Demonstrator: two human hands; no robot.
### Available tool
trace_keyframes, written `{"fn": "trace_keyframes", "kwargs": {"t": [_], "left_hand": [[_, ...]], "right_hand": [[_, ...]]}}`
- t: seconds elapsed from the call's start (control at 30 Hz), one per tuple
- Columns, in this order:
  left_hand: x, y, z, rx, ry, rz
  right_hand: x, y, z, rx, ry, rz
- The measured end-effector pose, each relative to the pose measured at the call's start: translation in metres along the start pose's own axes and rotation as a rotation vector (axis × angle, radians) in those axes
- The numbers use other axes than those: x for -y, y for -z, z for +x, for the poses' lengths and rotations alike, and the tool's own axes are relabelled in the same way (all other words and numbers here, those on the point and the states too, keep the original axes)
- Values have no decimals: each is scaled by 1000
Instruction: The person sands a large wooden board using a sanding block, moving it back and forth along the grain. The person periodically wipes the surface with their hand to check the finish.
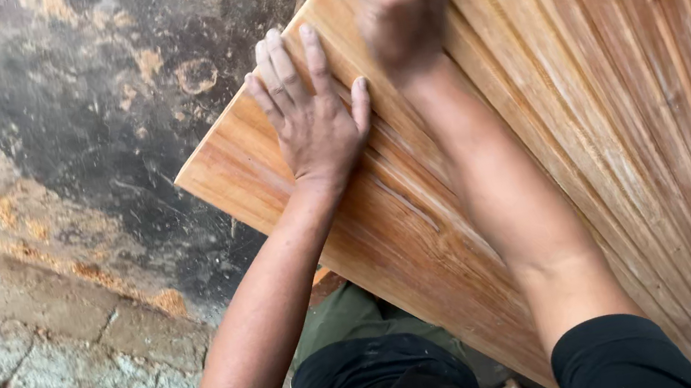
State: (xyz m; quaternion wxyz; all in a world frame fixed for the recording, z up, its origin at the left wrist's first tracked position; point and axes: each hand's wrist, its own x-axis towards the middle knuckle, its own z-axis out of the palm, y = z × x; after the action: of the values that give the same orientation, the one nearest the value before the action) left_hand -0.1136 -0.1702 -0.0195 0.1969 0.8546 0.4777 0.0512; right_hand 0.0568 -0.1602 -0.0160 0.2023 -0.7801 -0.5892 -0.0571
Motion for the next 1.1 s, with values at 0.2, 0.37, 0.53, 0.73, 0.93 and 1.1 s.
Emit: {"fn": "trace_keyframes", "kwargs": {"t": [0.2,0.37,0.53,0.73,0.93,1.1], "left_hand": [[0,-1,3,-10,3,-4],[1,0,2,17,3,24],[-2,2,1,4,-18,28],[1,-1,5,9,18,-27],[-1,3,2,-9,-5,-22],[-1,2,4,6,11,-38]], "right_hand": [[3,30,-17,8,-20,16],[-2,22,-20,-6,-25,33],[-11,5,-8,-41,-5,82],[-13,50,-55,54,-4,54],[-2,15,-15,8,19,30],[-7,52,-44,64,12,4]]}}
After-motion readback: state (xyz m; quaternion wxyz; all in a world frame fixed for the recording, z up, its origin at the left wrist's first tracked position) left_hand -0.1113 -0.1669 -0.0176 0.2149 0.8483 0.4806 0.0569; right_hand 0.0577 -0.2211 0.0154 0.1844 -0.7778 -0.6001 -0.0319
